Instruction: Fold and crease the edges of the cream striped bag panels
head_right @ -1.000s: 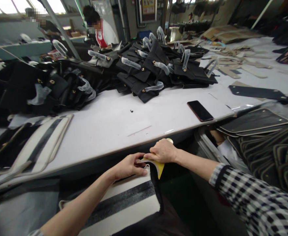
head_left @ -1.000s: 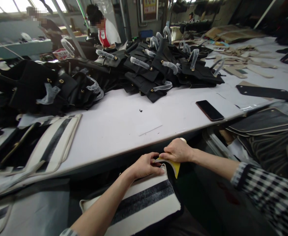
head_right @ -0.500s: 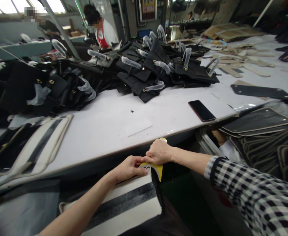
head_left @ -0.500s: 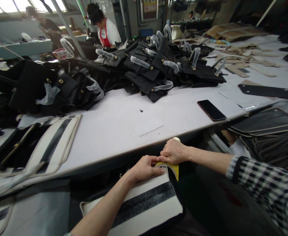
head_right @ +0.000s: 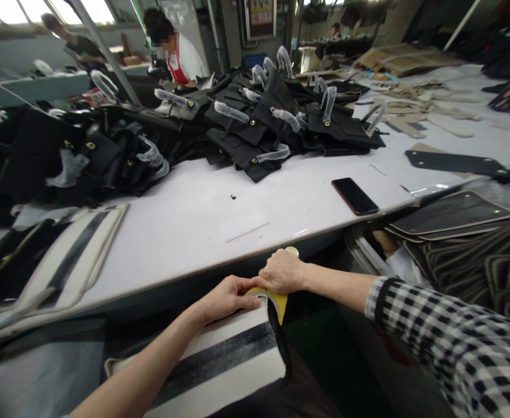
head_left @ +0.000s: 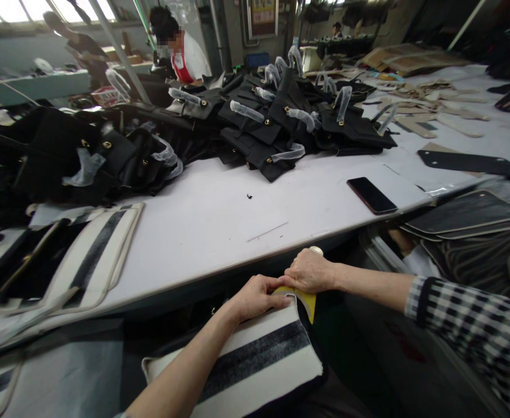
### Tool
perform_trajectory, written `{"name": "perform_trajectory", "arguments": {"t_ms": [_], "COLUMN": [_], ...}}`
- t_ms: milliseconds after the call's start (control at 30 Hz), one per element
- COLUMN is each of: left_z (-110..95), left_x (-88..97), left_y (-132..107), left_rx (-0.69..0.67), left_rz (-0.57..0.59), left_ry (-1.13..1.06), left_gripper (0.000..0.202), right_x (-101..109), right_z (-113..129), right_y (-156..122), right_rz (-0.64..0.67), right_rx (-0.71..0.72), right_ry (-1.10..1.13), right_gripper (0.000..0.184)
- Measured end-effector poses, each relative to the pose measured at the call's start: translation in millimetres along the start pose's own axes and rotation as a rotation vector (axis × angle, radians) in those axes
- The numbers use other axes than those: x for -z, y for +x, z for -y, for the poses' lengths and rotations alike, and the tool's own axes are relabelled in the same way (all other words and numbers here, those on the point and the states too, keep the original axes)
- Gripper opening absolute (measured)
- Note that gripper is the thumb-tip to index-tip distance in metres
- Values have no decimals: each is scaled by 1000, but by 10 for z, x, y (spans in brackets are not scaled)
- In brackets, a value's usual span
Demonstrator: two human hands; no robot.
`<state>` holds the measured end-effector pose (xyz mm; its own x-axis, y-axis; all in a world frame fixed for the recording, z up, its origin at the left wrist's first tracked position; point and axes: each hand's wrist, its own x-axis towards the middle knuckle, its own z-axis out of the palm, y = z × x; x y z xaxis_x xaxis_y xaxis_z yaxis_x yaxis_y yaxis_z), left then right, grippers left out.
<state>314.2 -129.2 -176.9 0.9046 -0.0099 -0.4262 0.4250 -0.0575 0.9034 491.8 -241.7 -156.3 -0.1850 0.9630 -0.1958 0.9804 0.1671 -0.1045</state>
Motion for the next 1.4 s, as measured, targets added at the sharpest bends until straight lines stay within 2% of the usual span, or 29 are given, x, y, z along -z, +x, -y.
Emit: {"name": "perform_trajectory", "arguments": {"t_ms": [533, 833, 1067, 1400], "left_z": [-28, 37, 3, -28], "left_x": [18, 0, -10, -61], "left_y": [-23, -5, -7, -34], "left_rx": [-37, -42, -59, -82], "left_rz": [-11, -42, -45, -86], "left_ry": [96, 102, 129, 232], "left_gripper": [40, 35, 35, 38], "right_x": [44, 5, -46, -139], "right_z": [142, 195, 256, 278], "right_y": [-68, -114, -161, -194], "right_rz": [75, 57, 39, 39], "right_rx": [-129, -209, -266, -275], "right_ry": [-19, -6, -13, -6], "right_gripper": [64, 63, 67, 59]}}
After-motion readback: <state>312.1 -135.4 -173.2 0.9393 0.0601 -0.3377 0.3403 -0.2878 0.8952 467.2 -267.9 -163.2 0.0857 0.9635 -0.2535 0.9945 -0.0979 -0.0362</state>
